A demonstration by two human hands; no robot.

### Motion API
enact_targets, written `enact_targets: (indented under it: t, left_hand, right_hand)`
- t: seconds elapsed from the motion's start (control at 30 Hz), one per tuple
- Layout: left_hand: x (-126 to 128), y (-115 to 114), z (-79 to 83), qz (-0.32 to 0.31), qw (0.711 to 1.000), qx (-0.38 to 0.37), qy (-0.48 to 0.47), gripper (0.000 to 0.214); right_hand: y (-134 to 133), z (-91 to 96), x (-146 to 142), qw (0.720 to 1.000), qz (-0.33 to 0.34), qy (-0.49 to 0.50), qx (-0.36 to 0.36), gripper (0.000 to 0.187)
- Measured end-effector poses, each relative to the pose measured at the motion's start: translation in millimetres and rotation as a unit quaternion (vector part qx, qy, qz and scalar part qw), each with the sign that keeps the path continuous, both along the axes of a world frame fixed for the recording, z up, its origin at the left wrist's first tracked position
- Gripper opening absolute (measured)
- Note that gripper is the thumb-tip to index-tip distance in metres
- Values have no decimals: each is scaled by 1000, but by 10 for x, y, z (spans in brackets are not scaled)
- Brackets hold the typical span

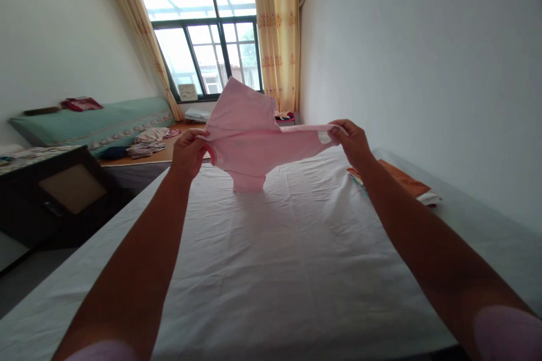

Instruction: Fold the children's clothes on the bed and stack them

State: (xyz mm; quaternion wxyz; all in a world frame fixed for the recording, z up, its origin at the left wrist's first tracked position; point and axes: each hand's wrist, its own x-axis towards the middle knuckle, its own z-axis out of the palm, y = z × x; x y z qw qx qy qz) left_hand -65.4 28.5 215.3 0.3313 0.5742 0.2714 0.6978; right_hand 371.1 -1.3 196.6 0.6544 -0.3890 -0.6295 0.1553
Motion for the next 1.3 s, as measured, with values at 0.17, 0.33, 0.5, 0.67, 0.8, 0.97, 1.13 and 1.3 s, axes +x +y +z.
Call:
enact_targets:
  t: [0.17, 0.33, 0.5, 0.67, 0.8, 0.97, 1.13, 1.3]
  left_hand:
    - [-372, -478, -787, -187, 915, -179, 309, 29]
    - [-364, -859, -1209, -313, 769, -209, 516, 33]
    - [-12, -1023, -1415, -247, 756, -157, 585, 58]
    - [305, -1090, -1489, -226, 731, -174, 621, 38]
    - [242, -1098, -1351, -327, 706, -197, 596, 26]
    - [7, -1014, -1376, -320, 800, -254, 440, 39]
    - [51, -823, -1640, -50, 913, -310, 260, 59]
    - [-8, -792, -1751, -2, 898, -353, 262, 75]
  right_hand:
    - [-527, -677, 127, 932, 193, -164, -260, 41]
    - [-820, -1072, 101, 868, 244, -223, -371, 36]
    - [-855, -1181, 88, 849, 262, -232, -395, 35]
    - [-823, -1259, 111, 837, 283, -230, -409, 45]
    - [-760, -1330, 249, 809, 339, -207, -434, 48]
    - [-634, -1463, 386, 823, 338, -151, -431, 49]
    - [-372, -1682, 165, 930, 122, -18, -347, 71]
    - [-299, -1863, 115, 935, -12, -165, -315, 66]
